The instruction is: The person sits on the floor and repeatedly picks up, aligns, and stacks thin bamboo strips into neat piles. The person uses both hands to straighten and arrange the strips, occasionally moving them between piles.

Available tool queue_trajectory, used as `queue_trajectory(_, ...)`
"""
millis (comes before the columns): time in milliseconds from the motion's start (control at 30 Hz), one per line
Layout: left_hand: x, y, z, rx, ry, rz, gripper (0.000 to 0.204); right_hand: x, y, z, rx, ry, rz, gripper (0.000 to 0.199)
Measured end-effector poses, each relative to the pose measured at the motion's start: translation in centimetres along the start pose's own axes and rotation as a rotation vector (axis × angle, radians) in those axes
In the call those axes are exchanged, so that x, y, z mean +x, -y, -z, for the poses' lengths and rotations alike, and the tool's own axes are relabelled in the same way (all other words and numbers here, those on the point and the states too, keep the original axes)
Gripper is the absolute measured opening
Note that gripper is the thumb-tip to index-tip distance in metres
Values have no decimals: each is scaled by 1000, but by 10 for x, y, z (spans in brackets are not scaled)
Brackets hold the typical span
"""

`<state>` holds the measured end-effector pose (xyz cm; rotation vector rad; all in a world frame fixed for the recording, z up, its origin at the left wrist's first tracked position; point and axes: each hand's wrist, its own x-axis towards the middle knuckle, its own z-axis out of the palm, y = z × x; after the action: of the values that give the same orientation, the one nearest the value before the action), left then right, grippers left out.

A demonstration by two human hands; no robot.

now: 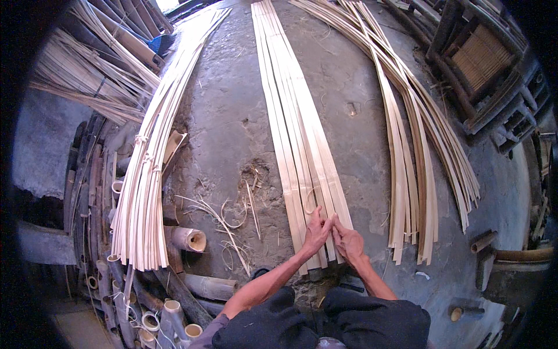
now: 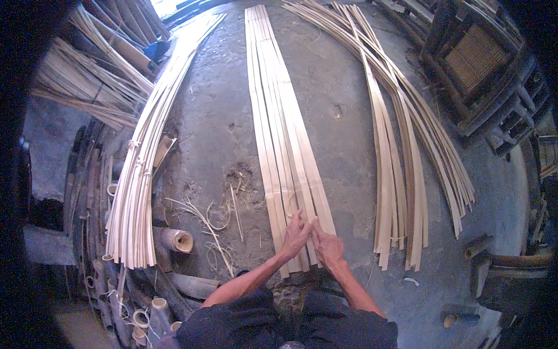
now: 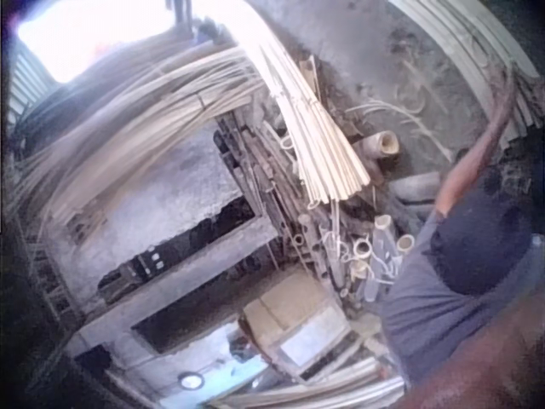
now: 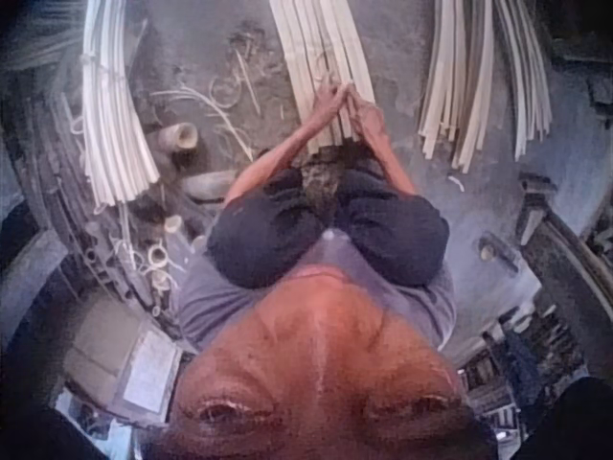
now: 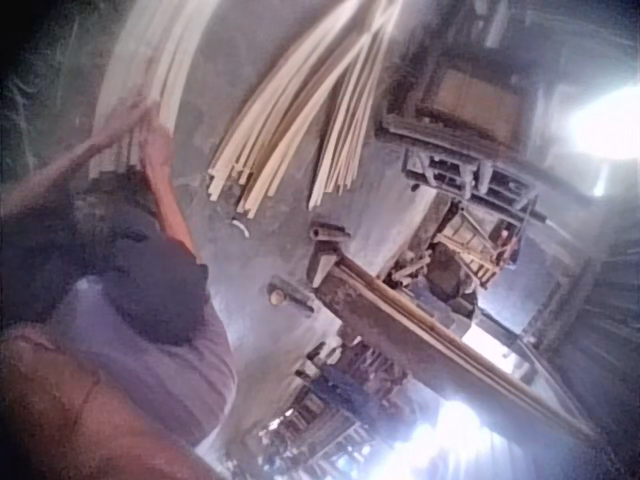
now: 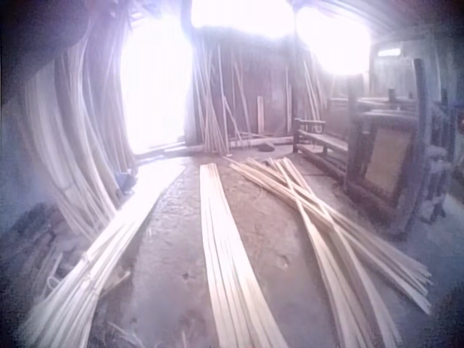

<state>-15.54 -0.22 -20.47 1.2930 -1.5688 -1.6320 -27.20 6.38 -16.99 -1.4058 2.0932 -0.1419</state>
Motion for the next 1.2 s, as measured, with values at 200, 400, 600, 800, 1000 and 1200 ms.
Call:
queue_trajectory(200, 14, 23, -6, -150, 131, 144, 35, 14, -45, -15, -90, -363, 38, 80)
queue_trajectory(400, 11, 17, -3, -336, 193, 218, 36, 19, -36, -17, 66, -254, -39, 75)
queue_trajectory(600, 9, 6, 8, -372, 269, 247, 36, 25, -47, 14, 985, 17, -25, 39)
queue_trajectory(800, 12, 3, 1, -462, 349, 246, 36, 7, -56, 58, 796, -313, -168, 29)
queue_trajectory(1000, 5, -4, -10, -580, 348, 232, 35, 7, -55, 34, 1330, -9, -216, 31)
queue_trajectory(1200, 11, 7, -6, -564, 369, 261, 38, 5, -33, 20, 1014, -150, -86, 33)
